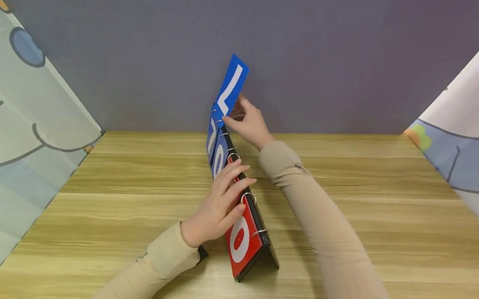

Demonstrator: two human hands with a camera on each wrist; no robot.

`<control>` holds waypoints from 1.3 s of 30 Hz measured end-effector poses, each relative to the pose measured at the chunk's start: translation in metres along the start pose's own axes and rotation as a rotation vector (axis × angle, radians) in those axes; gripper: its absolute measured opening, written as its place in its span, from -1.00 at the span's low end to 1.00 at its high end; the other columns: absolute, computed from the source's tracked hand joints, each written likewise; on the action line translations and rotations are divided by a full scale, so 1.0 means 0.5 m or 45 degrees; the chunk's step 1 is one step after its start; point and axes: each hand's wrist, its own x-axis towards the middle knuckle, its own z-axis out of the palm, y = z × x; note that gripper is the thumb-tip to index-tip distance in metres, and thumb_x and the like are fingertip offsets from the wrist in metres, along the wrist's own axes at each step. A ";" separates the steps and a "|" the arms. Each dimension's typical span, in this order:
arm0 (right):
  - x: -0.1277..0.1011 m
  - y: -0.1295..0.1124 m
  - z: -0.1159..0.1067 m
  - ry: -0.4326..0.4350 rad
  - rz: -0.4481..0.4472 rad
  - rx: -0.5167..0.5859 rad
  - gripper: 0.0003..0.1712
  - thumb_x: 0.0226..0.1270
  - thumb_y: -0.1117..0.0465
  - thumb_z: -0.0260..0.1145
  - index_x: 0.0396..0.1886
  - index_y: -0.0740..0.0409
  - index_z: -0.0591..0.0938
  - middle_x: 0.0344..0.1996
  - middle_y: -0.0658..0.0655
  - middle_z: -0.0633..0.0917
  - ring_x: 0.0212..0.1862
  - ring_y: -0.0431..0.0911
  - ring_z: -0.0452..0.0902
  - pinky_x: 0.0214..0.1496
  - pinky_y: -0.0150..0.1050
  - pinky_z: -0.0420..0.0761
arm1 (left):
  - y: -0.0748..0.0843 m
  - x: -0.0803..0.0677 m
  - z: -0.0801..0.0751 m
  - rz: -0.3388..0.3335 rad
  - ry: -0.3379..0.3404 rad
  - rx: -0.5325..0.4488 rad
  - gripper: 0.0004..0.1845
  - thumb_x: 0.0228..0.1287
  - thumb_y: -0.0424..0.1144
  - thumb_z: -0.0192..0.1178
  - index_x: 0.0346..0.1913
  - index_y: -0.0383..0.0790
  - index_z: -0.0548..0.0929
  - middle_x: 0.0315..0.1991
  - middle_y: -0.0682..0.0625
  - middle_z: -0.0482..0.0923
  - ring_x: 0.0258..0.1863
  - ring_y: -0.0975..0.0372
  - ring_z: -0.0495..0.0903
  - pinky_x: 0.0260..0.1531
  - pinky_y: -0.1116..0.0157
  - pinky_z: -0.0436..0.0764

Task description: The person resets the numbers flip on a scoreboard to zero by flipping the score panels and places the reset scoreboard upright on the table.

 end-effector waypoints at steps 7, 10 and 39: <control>0.003 -0.010 0.015 -0.120 -0.012 -0.142 -0.74 0.37 0.10 0.22 -0.21 0.25 0.56 -0.10 0.26 0.61 0.06 0.12 0.56 0.01 -0.14 0.59 | -0.003 0.000 0.002 0.012 0.013 -0.001 -0.38 0.49 0.14 -0.48 0.20 -0.21 0.41 0.30 -0.19 0.24 0.45 0.00 0.04 0.43 0.03 0.01; 0.007 -0.016 0.019 -0.117 -0.064 -0.241 -0.75 0.38 0.12 0.21 -0.31 0.26 0.59 -0.11 0.27 0.61 0.02 0.11 0.58 0.04 -0.15 0.58 | -0.003 0.000 0.003 0.018 0.019 0.001 -0.38 0.49 0.13 -0.48 0.20 -0.21 0.42 0.29 -0.21 0.25 0.44 -0.01 0.05 0.43 0.03 0.01; 0.043 -0.061 0.003 -0.580 -0.367 -0.760 -0.70 0.41 0.23 0.15 0.04 0.23 0.65 0.13 0.19 0.60 0.25 0.07 0.31 0.34 -0.10 0.27 | -0.004 0.002 0.002 0.008 0.000 -0.019 -0.35 0.49 0.15 -0.51 0.20 -0.22 0.41 0.29 -0.19 0.23 0.44 -0.01 0.05 0.43 0.03 0.02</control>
